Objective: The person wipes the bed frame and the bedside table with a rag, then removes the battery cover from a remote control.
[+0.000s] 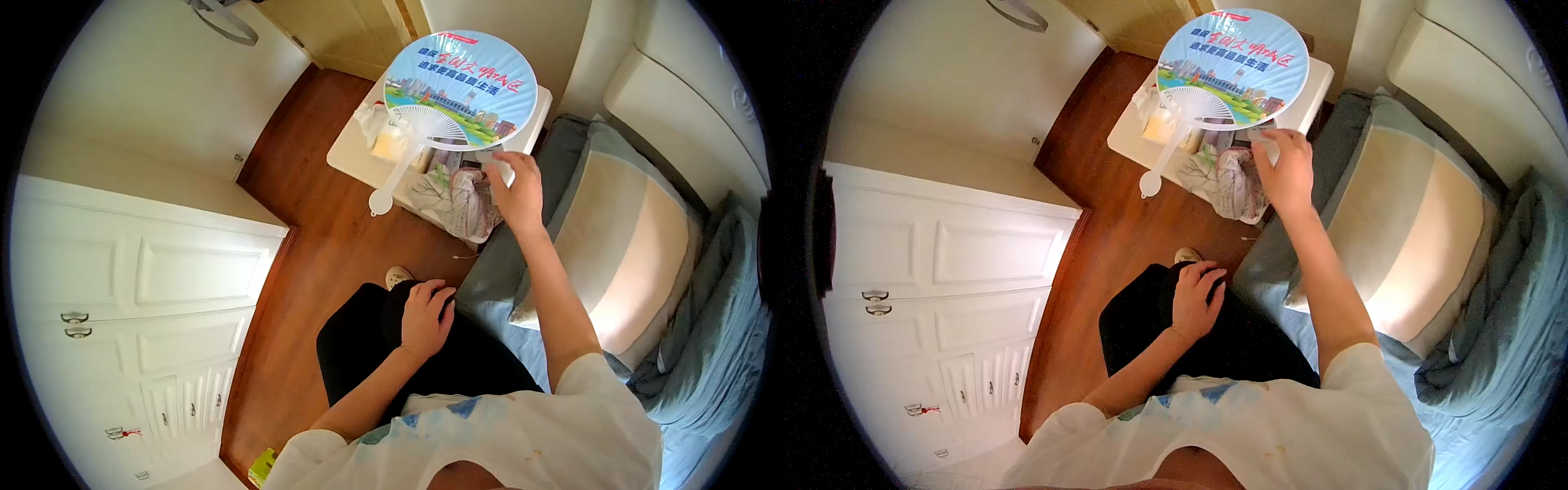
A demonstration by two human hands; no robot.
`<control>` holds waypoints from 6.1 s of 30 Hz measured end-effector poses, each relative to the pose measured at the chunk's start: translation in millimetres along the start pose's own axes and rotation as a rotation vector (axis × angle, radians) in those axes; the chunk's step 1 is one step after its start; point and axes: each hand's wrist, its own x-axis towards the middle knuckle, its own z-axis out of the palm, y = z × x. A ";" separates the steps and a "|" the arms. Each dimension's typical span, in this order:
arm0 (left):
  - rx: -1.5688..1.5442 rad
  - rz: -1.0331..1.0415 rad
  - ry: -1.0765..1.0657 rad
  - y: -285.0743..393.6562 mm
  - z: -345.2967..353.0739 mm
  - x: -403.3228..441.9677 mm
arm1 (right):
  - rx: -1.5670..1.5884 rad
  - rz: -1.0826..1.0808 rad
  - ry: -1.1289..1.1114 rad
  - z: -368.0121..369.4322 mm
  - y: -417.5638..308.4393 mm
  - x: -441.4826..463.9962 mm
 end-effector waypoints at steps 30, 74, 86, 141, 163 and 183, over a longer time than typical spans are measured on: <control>-0.107 0.080 0.050 -24.4 -3.9 -15.2 | -0.615 0.279 -0.193 12.0 5.6 69.4; -1.717 -0.757 0.381 -12.1 -93.5 -104.6 | 0.185 -0.096 -0.667 -18.1 -132.5 -260.6; -1.979 -0.927 0.470 -18.8 -76.6 -129.3 | -0.116 -0.898 -0.697 9.8 -148.1 -262.8; -1.618 -0.698 0.394 -12.8 -80.2 -124.2 | 0.320 0.319 -1.002 31.3 -113.1 -270.3; -1.735 -0.732 0.389 -22.1 -78.5 -125.0 | 0.770 0.681 -0.733 15.7 -132.6 -241.9; -1.787 -0.846 0.535 -17.2 -81.5 -124.7 | 0.077 -0.733 -0.745 14.9 -153.6 -269.2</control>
